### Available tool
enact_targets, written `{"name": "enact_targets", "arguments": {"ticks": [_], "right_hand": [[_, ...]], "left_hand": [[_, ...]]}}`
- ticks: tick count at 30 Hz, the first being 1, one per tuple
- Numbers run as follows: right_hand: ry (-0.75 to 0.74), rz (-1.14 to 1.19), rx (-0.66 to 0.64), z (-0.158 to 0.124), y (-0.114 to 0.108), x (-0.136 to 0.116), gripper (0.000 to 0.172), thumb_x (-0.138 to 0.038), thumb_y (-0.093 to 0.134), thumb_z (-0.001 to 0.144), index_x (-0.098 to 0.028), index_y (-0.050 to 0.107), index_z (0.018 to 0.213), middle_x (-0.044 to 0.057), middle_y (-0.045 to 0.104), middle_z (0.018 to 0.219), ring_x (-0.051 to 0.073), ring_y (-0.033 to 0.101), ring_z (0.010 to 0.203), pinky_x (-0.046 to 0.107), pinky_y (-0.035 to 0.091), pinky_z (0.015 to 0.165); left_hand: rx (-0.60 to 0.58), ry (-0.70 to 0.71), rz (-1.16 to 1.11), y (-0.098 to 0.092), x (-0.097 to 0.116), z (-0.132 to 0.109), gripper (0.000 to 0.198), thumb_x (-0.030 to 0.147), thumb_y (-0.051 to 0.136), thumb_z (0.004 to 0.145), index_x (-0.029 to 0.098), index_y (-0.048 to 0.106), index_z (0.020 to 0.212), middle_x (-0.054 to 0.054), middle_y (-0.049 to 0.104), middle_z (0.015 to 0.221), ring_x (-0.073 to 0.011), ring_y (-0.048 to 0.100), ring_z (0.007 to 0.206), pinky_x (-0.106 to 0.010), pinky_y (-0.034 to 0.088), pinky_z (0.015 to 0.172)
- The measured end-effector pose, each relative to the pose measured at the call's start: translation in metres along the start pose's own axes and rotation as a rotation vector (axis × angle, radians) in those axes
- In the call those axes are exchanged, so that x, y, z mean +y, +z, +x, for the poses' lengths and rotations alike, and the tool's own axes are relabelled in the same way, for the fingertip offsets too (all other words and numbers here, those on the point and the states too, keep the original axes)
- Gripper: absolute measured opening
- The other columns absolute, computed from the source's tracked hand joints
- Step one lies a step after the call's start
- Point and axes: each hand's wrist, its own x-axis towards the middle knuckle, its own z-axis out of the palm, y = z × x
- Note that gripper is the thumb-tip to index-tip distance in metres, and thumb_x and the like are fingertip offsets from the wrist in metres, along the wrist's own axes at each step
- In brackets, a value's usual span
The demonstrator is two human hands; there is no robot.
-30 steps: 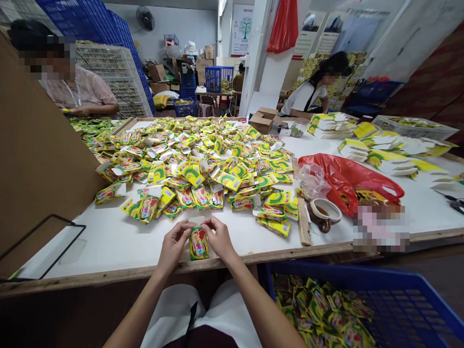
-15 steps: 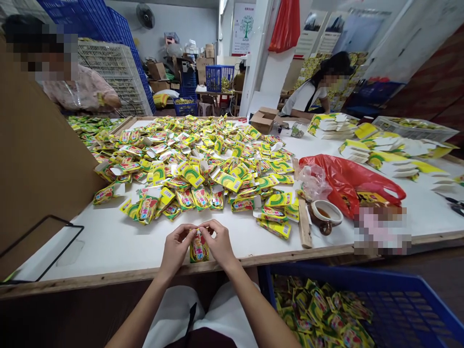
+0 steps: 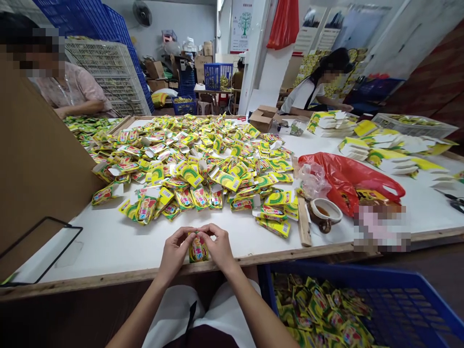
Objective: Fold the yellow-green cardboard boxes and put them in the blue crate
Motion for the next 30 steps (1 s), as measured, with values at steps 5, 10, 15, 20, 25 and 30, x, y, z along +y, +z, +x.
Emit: {"name": "enact_targets", "arguments": {"ticks": [5,10,15,20,25,30], "right_hand": [[0.021,-0.230,0.160,-0.021,-0.061,-0.028,0.018,-0.032,0.056,0.082,-0.019,0.067,0.082,0.006,0.069,0.085,0.021,0.063,0.081,0.031,0.049,0.074],[0.168,-0.720,0.232,-0.061,-0.168,-0.051,0.026,-0.045,0.059,0.075,-0.020,0.068,0.075,0.007,0.070,0.084,0.025,0.063,0.079,0.033,0.048,0.072],[0.197,-0.647,0.208,-0.069,-0.160,-0.047,0.027,-0.044,0.055,0.079,-0.020,0.067,0.081,0.007,0.070,0.085,0.024,0.064,0.081,0.032,0.049,0.073],[0.106,-0.319,0.092,-0.041,-0.075,-0.027,0.019,-0.033,0.052,0.085,-0.019,0.066,0.084,0.006,0.068,0.086,0.021,0.063,0.084,0.030,0.049,0.075],[0.092,0.038,0.053,-0.013,-0.012,-0.003,0.024,-0.028,0.057,0.082,-0.023,0.056,0.105,0.007,0.064,0.105,0.020,0.063,0.095,0.032,0.051,0.080],[0.107,0.277,0.054,-0.006,0.004,0.005,0.037,-0.022,0.058,0.081,-0.025,0.040,0.113,0.004,0.067,0.095,0.018,0.065,0.086,0.031,0.051,0.079]], "left_hand": [[0.234,-0.027,0.054,-0.010,-0.005,0.015,0.042,0.038,0.061,0.079,0.021,0.049,0.115,-0.008,0.061,0.106,-0.0164,0.062,0.086,-0.028,0.051,0.073],[0.342,-0.119,0.044,-0.025,-0.018,0.065,0.047,0.043,0.060,0.077,0.019,0.040,0.113,-0.006,0.061,0.090,-0.0161,0.064,0.069,-0.029,0.052,0.061],[0.312,-0.094,0.024,-0.022,-0.018,0.091,0.052,0.033,0.065,0.072,0.019,0.038,0.113,-0.002,0.061,0.080,-0.0165,0.064,0.067,-0.029,0.051,0.061],[0.158,-0.145,-0.029,-0.022,-0.014,0.037,0.058,0.033,0.063,0.074,0.021,0.032,0.122,-0.002,0.064,0.080,-0.0195,0.067,0.077,-0.033,0.051,0.071],[-0.023,-0.150,-0.062,-0.017,0.001,-0.013,0.058,0.027,0.058,0.078,0.027,0.026,0.127,-0.002,0.060,0.095,-0.0154,0.065,0.080,-0.033,0.051,0.076],[-0.170,-0.086,-0.064,-0.008,0.009,-0.016,0.055,0.024,0.053,0.083,0.029,0.024,0.129,-0.003,0.058,0.101,-0.0159,0.063,0.088,-0.034,0.051,0.081]]}}
